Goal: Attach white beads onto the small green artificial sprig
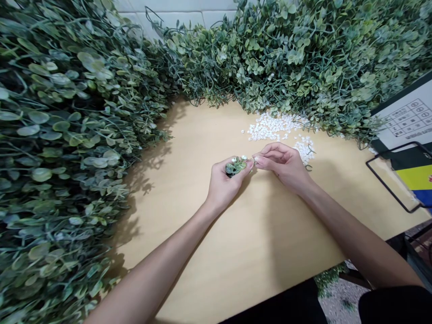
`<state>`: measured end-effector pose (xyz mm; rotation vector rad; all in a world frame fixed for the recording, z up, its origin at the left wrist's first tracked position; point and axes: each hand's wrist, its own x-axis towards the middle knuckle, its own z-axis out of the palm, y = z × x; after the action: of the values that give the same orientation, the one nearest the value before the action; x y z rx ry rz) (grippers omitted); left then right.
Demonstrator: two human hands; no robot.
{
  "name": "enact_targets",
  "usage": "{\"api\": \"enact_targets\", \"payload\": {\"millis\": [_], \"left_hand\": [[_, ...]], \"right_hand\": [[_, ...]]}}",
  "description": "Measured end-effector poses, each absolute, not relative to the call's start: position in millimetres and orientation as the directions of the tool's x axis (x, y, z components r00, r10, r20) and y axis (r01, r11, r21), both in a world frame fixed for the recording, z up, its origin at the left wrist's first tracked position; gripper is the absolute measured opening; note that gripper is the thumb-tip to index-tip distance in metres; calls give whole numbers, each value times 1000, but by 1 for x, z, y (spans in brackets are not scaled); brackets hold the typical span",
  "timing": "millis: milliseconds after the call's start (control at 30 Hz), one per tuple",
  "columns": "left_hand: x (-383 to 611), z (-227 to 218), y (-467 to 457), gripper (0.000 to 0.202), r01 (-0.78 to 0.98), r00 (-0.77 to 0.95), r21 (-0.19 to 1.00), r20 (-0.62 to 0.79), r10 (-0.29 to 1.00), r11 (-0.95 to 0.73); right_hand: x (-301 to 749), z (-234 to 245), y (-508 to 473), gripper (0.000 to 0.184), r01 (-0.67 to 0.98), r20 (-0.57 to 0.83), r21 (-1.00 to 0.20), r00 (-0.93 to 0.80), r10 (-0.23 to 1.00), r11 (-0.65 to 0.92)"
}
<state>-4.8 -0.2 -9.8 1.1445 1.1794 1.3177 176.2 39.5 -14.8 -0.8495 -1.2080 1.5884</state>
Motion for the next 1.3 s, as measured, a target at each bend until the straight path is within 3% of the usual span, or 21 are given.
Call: {"api": "enact_targets", "payload": {"millis": [500,1300], "left_hand": [[-6,-10,0,22,-12,-84,997,69,994,-70],[-7,-8,-1,22,53,-82,995,89,993,-85]], "right_hand": [[173,-12,34,29,-183,154,-977,-250,956,110],[169,-17,30,33,-170,135,-981,-227,965,98]]}}
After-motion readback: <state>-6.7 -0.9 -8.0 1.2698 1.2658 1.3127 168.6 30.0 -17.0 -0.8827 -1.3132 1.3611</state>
